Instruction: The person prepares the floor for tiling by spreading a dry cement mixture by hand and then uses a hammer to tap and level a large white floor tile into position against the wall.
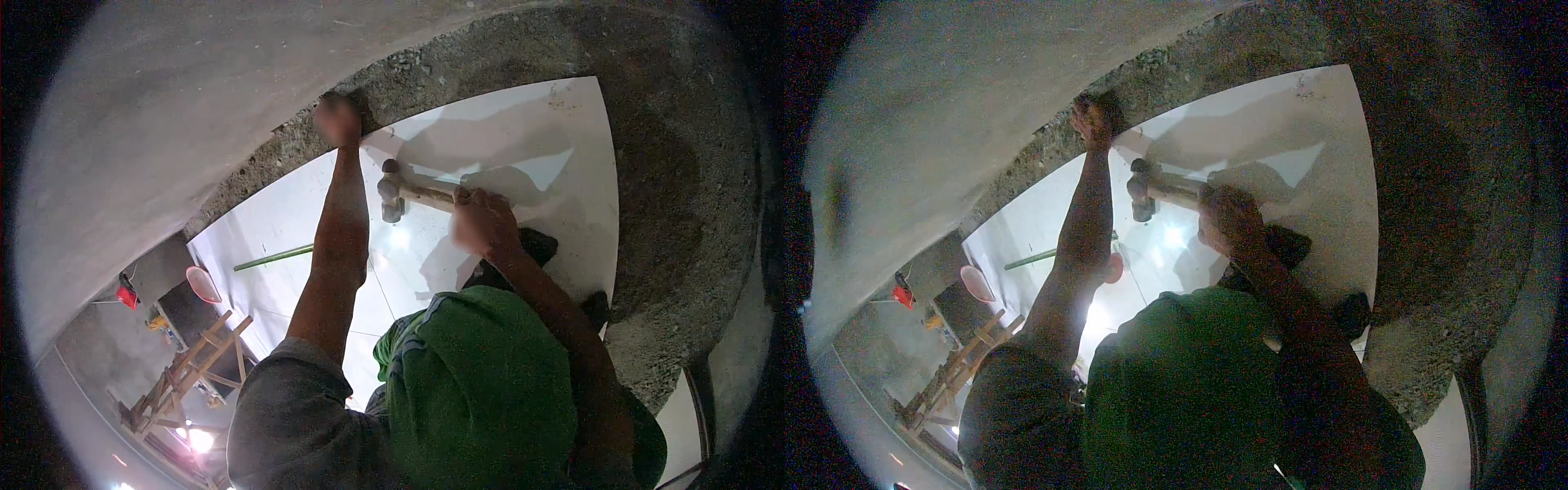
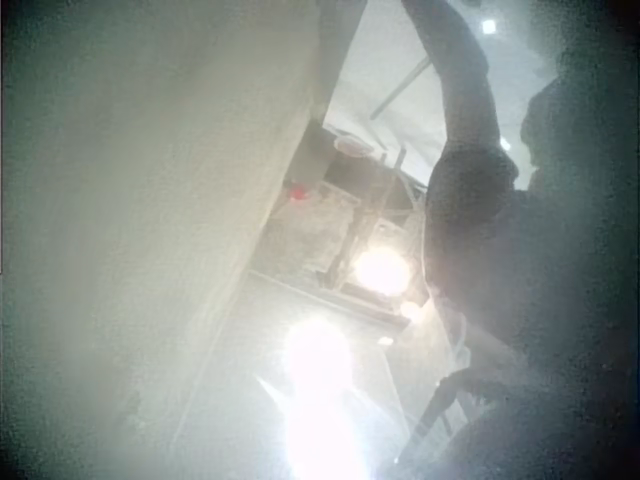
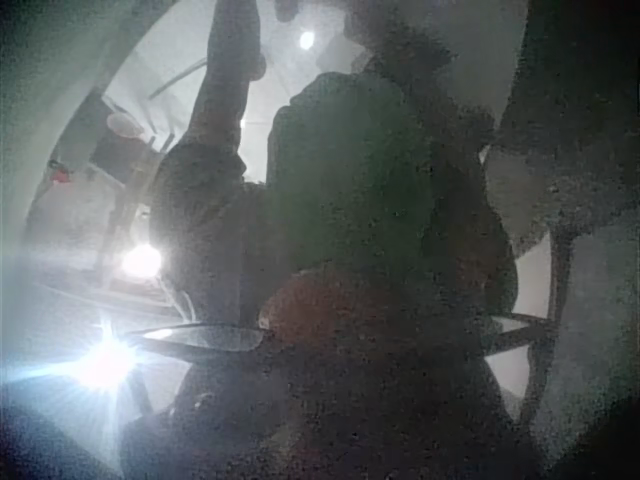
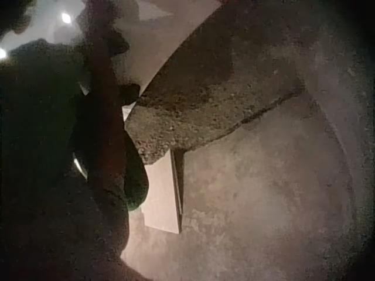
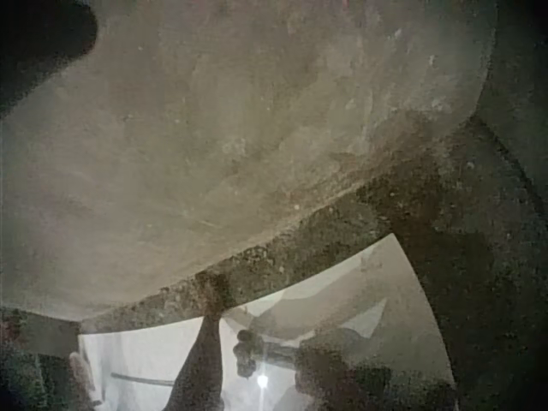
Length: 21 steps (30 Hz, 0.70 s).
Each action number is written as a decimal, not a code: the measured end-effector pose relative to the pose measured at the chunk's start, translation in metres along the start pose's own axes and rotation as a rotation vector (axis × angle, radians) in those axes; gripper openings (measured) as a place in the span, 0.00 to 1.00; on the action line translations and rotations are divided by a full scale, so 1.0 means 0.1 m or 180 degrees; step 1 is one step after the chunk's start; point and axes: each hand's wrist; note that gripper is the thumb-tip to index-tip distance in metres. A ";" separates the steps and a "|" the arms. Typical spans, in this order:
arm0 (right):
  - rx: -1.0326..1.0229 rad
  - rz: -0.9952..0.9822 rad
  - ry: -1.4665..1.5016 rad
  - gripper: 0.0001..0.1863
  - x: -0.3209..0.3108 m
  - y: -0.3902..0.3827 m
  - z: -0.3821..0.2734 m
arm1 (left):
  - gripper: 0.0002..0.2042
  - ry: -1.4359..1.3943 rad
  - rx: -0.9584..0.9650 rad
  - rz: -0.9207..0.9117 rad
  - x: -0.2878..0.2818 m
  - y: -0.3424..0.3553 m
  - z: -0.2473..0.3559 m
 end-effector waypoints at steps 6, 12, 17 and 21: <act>0.0081 0.0070 -0.0097 0.32 0.24 -0.03 0.24 | 0.33 -0.1350 -0.1142 0.0302 -0.06 0.16 0.91; -0.0223 0.0127 -0.0455 0.32 0.03 -0.05 -0.01 | 0.34 -0.2202 -0.0853 0.0531 -0.58 0.15 0.74; 0.0107 -0.0330 0.0061 0.28 -0.01 0.01 0.03 | 0.38 -0.1070 -0.1652 -0.0162 -0.41 0.40 0.98; -0.0004 0.0229 0.0054 0.28 0.01 -0.01 0.15 | 0.41 -0.1559 -0.1491 -0.0360 -0.13 0.35 1.17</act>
Point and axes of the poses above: each hand's wrist, its own y-axis towards the middle knuckle, its own x-axis out of the palm, z = x × y, and after that the axes turned 7 degrees about -y, right-handed
